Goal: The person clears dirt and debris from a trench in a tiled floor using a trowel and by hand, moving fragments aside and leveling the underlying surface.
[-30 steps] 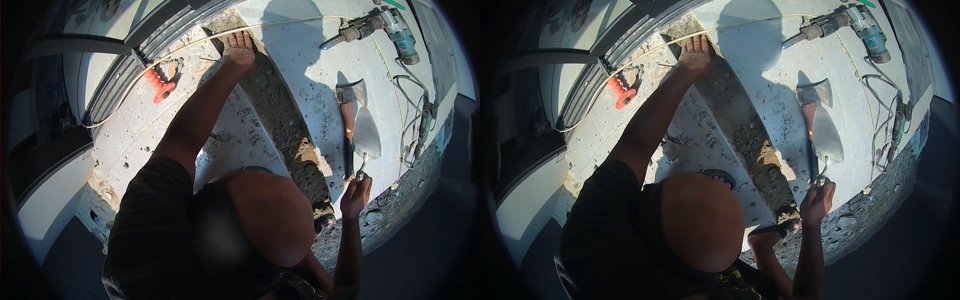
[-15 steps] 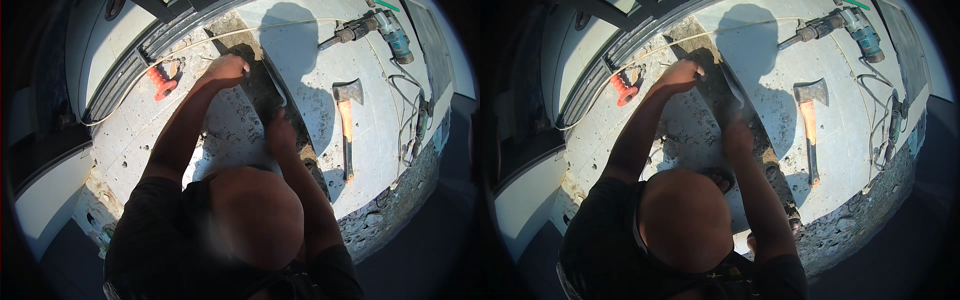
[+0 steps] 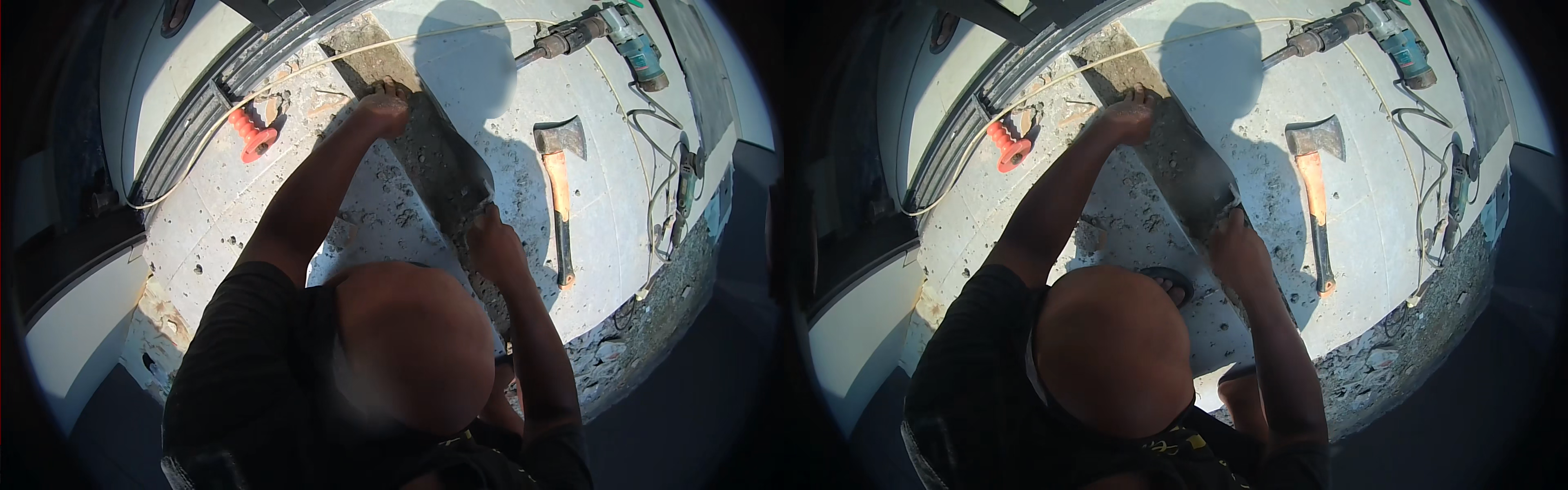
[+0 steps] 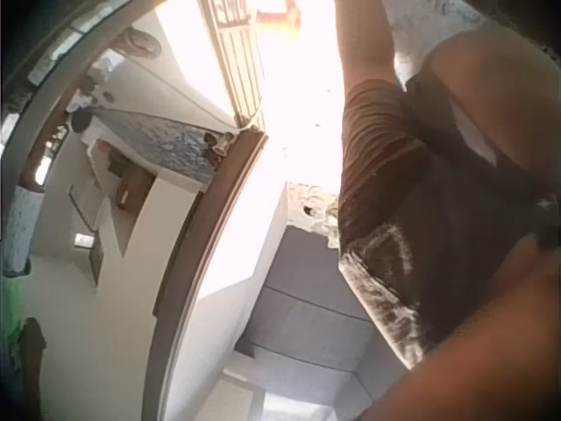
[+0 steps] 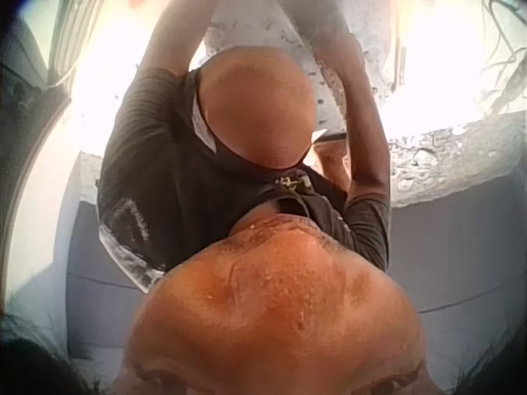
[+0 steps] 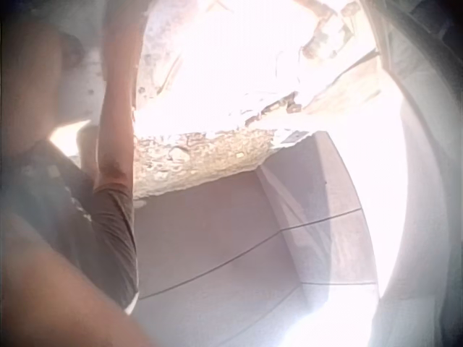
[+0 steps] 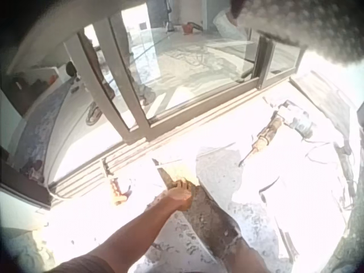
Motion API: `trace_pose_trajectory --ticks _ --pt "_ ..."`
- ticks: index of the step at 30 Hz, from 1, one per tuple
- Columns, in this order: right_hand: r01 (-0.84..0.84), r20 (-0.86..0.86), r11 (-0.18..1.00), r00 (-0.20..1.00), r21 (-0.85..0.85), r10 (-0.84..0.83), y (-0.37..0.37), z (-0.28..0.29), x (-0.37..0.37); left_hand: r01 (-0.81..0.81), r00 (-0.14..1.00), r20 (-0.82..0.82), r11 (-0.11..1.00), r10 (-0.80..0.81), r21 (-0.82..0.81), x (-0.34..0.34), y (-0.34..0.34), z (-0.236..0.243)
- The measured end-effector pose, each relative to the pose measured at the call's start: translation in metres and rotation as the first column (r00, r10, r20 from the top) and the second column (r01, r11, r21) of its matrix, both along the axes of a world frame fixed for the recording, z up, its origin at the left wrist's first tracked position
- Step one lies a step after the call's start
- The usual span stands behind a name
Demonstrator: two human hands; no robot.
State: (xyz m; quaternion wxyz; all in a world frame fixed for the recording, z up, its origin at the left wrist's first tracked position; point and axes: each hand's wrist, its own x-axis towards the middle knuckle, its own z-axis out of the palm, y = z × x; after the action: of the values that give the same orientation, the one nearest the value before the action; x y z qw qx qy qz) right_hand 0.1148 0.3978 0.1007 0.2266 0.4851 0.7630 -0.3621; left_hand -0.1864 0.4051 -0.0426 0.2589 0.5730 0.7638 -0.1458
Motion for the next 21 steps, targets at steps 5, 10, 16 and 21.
trace_pose_trajectory --ticks 5,10,16,21 --pt "-0.185 -0.304 0.976 0.929 0.118 0.213 0.013 -0.001 -0.073 0.168 0.970 0.198 0.977 -0.139 -0.135 0.020 -0.032 0.071" --pt "-0.242 -0.222 0.950 0.933 0.198 0.284 0.041 -0.067 -0.125 0.085 0.872 0.484 0.996 -0.077 0.006 0.044 -0.052 0.106" --pt "-0.381 -0.104 0.911 0.911 0.160 0.399 0.040 -0.086 -0.078 -0.407 0.721 0.692 0.788 -0.034 0.463 -0.002 -0.085 0.084" --pt "-0.496 0.126 0.868 0.862 0.015 0.490 0.022 -0.057 0.042 -0.547 0.777 0.627 0.558 0.059 0.624 -0.016 -0.097 0.083"
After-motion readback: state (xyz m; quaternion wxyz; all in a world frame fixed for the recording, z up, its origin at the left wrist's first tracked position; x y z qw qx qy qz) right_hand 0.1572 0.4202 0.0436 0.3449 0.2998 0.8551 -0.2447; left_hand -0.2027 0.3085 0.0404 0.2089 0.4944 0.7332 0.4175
